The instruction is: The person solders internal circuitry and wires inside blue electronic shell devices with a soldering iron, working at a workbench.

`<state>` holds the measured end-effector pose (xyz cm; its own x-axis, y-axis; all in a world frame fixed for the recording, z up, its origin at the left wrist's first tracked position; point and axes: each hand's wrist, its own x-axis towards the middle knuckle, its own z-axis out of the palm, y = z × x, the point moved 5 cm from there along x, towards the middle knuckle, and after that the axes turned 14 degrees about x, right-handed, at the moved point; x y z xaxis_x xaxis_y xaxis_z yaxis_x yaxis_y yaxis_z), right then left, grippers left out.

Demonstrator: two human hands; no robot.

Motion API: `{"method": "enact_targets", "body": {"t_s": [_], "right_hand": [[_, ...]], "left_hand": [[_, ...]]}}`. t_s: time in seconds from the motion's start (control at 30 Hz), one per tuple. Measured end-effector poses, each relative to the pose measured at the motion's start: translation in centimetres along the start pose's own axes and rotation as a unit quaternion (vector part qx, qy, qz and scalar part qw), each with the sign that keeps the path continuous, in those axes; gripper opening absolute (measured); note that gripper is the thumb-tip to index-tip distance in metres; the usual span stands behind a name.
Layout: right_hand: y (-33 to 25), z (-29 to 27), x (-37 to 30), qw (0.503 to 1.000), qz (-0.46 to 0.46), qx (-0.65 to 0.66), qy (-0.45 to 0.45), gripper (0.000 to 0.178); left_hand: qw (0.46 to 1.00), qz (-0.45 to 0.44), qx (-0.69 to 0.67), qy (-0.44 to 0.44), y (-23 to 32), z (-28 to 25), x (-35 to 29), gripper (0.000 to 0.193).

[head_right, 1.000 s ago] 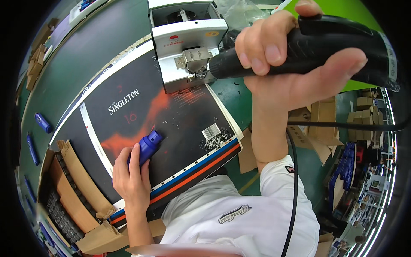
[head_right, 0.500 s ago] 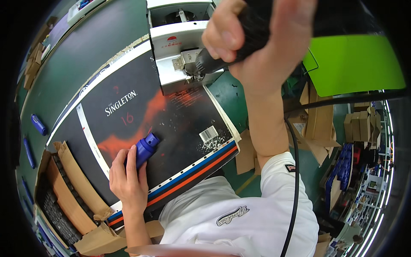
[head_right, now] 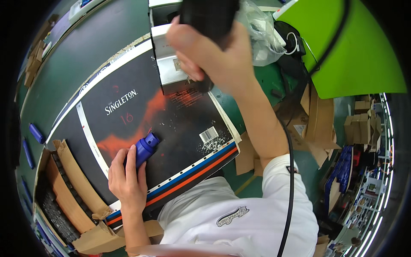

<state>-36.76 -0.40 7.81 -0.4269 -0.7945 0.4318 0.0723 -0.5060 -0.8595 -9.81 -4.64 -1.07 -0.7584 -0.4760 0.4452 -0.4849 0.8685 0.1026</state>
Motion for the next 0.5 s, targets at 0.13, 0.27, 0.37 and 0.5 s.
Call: {"method": "enact_targets", "body": {"t_s": [0.13, 0.27, 0.37, 0.5], "right_hand": [[-4.5, -0.2, -0.5, 0.970, -0.094, 0.105, -0.197, 0.082], [-7.2, -0.9, -0.5, 0.963, -0.140, 0.075, -0.218, 0.085], [-5.8, -0.7, 0.0, 0.963, -0.149, 0.104, -0.201, 0.084], [-4.9, 0.0, 0.1, 0.965, -0.181, 0.055, -0.184, 0.082]], "left_hand": [[1.000, -0.003, 0.006, -0.001, 0.0, -0.3, -0.1, 0.049], [1.000, 0.005, -0.001, 0.014, 0.2, -0.3, 0.2, 0.049], [1.000, 0.001, 0.006, 0.007, -0.1, -0.2, -0.2, 0.049], [1.000, 0.005, 0.004, 0.008, 0.1, -0.3, -0.1, 0.049]]}}
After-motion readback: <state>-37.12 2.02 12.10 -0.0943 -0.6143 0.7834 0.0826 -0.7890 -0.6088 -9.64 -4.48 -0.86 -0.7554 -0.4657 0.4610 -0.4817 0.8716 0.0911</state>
